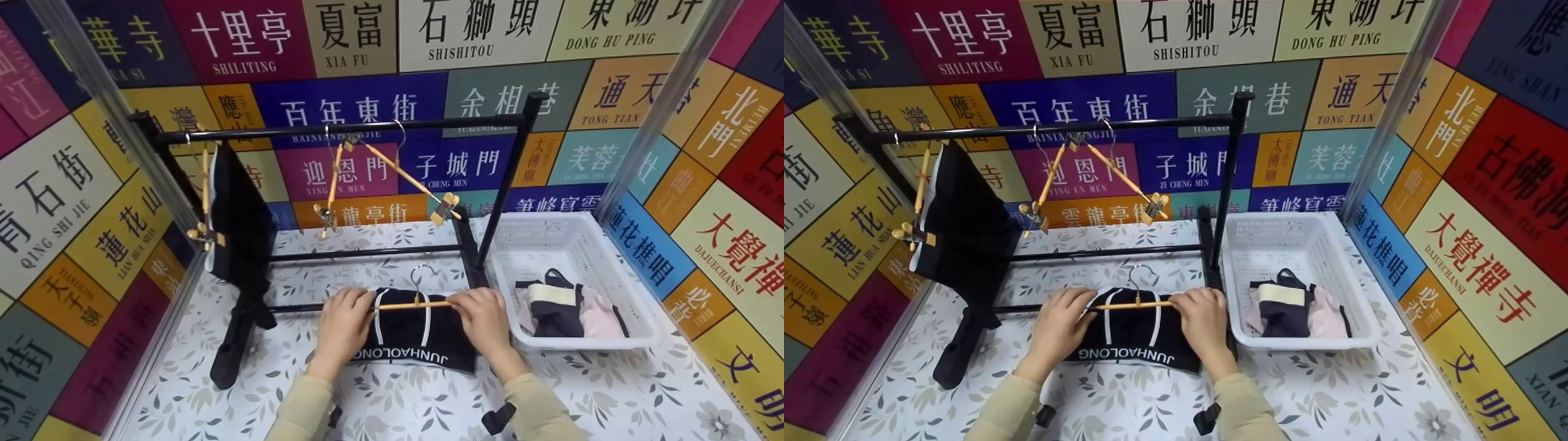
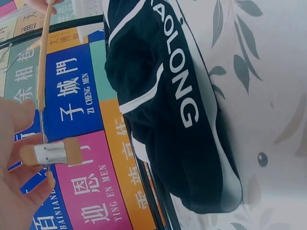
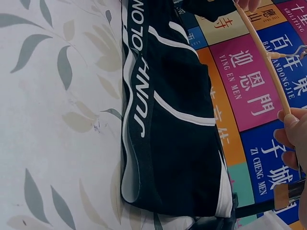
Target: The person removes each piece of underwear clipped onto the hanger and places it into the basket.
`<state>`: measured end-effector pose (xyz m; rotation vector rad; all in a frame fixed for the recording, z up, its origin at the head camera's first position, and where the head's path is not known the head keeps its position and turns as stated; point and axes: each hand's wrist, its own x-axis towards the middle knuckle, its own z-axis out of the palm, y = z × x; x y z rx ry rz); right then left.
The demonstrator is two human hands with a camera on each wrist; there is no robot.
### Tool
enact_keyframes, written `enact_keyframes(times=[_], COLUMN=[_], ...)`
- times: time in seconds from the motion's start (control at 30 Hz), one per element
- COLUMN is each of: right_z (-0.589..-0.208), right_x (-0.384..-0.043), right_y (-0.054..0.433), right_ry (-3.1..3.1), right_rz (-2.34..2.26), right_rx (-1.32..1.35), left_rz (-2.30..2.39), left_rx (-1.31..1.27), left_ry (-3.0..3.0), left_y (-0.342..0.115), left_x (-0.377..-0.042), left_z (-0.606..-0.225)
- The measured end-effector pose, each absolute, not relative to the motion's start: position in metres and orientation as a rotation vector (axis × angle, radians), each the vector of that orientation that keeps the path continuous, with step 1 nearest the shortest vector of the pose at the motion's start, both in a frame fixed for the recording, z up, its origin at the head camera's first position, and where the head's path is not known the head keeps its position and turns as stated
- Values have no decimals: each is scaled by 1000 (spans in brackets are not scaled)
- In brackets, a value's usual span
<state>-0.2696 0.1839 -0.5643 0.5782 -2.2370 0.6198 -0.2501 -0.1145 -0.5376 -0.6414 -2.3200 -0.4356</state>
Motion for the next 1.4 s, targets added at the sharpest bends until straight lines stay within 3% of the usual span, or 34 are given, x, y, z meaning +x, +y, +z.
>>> enact_keyframes(times=[1.4], right_z=[-567], right_x=[-267], right_y=[176], right_ry=[-2193], right_rz=[644], right_rx=[655], left_rz=[-461], left_rx=[-594], left_ry=[-2195], left_y=[-100], left_x=[-243], left_z=[-552])
